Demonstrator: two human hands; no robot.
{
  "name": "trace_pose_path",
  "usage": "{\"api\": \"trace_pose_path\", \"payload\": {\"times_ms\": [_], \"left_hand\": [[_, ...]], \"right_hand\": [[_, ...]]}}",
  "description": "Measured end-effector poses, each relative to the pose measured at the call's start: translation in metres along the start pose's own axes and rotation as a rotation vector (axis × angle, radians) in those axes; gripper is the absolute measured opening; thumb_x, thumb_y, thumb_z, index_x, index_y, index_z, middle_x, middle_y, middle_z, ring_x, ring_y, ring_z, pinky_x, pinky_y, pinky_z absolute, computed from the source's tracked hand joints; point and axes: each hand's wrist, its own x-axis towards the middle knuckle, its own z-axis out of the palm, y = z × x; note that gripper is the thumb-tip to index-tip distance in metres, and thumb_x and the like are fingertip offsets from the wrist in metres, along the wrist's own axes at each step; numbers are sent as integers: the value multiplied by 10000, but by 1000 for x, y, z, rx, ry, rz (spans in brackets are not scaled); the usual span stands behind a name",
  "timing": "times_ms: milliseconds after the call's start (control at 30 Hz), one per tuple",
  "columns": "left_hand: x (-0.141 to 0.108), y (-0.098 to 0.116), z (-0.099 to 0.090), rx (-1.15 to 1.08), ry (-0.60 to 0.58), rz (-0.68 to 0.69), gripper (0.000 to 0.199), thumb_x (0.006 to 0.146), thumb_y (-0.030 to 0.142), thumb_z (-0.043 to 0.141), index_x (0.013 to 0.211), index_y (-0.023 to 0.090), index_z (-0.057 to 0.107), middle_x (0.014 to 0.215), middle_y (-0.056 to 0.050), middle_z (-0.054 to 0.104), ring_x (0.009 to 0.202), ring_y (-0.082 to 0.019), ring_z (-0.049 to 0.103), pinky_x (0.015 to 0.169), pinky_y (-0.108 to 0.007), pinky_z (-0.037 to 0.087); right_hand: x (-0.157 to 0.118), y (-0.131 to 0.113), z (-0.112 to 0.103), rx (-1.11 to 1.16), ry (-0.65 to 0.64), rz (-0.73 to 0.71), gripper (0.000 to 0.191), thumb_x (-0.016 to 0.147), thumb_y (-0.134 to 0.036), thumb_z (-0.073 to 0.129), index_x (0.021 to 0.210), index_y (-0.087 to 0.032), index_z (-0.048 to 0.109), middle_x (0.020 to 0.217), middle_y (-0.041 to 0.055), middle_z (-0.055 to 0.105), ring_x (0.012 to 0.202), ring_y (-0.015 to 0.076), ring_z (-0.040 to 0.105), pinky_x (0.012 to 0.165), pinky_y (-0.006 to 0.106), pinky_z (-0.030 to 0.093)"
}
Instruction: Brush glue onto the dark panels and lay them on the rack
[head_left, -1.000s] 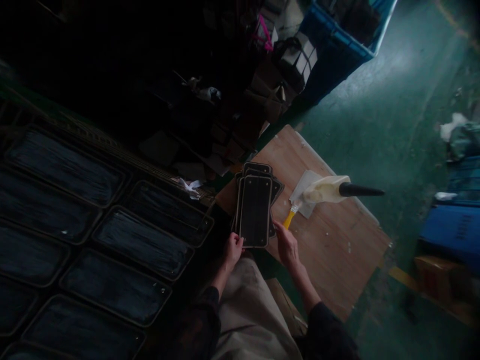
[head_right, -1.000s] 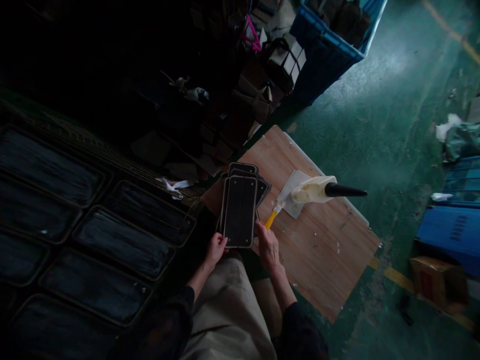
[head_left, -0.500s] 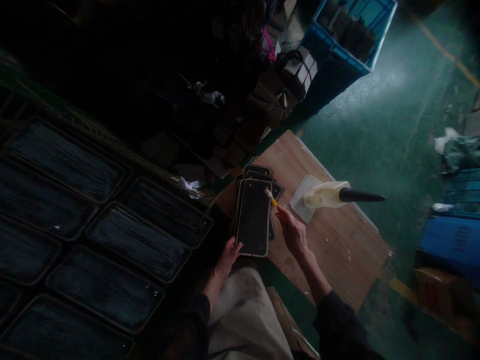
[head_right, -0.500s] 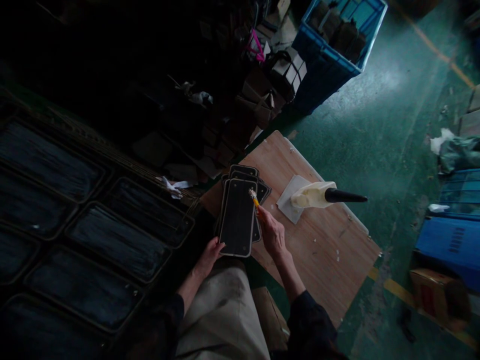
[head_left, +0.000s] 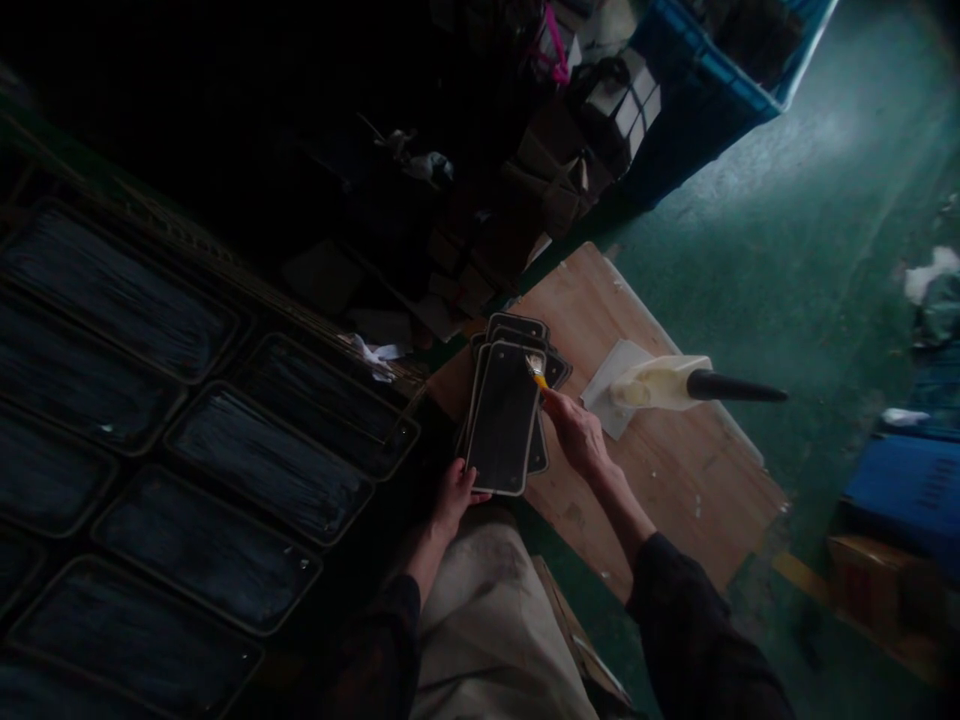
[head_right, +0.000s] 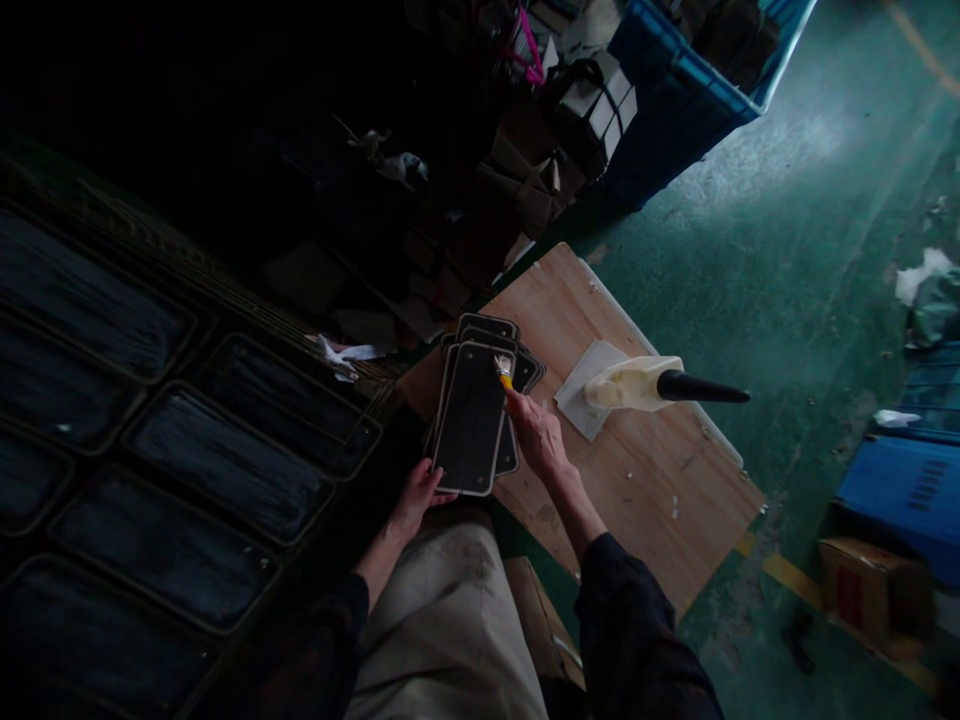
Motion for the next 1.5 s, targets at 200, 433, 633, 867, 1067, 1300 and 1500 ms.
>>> {"api": "trace_pose_path", "payload": {"times_ms": [200, 433, 633, 867, 1067, 1300, 1500], "left_hand": [[2, 1, 2, -29, 0, -51, 285, 770, 325, 713, 892, 170, 507, 863, -18, 579, 727, -125, 621, 623, -315, 625], [-1, 3, 3, -59, -34, -22, 268, 768, 325, 708, 862, 174, 507, 889, -21, 604, 760, -132, 638, 652, -320, 619], [0, 2, 1, -32, -9, -16, 296, 749, 358, 723, 826, 173, 505, 848, 1, 560, 723, -114, 612, 649, -340, 622], [7, 2, 1, 90, 41, -9, 268, 754, 347, 709, 783, 158, 521, 799, -9, 553, 649, -104, 585, 546, -292, 616], [6, 3, 0, 148, 53, -10, 260, 754, 356, 704, 787, 160, 537, 772, -15, 562, 625, -117, 602, 480, -262, 595], [9, 1, -3, 130, 108, 27, 308, 726, 398, 723, 753, 157, 533, 713, 21, 502, 579, -85, 578, 505, -237, 595], [11, 0, -1, 78, 91, -6, 344, 695, 403, 746, 740, 162, 505, 701, 28, 519, 548, -90, 579, 480, -245, 585]], "right_hand": [[-56, -29, 4, 77, -209, 54, 284, 1001, -235, 403, 1252, -194, 529, 1033, 82, 692, 852, 208, 680, 693, 278, 525], [-109, -58, -2, 249, -414, 112, 263, 998, -256, 419, 1222, -219, 553, 1013, 72, 691, 837, 201, 680, 691, 264, 507], [-101, -58, -28, 467, -514, 185, 264, 1006, -313, 417, 1184, -223, 591, 938, 41, 706, 814, 173, 687, 709, 246, 508], [-37, -16, -20, 502, -402, 111, 299, 1007, -317, 382, 1162, -184, 600, 834, 41, 713, 751, 167, 696, 695, 261, 545], [18, -4, -21, 261, -36, 18, 322, 1005, -326, 397, 1249, -198, 564, 1046, 80, 710, 905, 203, 691, 800, 315, 546], [14, -23, 4, 57, -129, -16, 305, 990, -229, 403, 1253, -175, 546, 1021, 98, 688, 825, 206, 673, 667, 263, 511], [-64, -53, 10, 195, -367, -22, 266, 999, -223, 393, 1212, -194, 549, 935, 69, 682, 745, 181, 656, 627, 244, 484]]}}
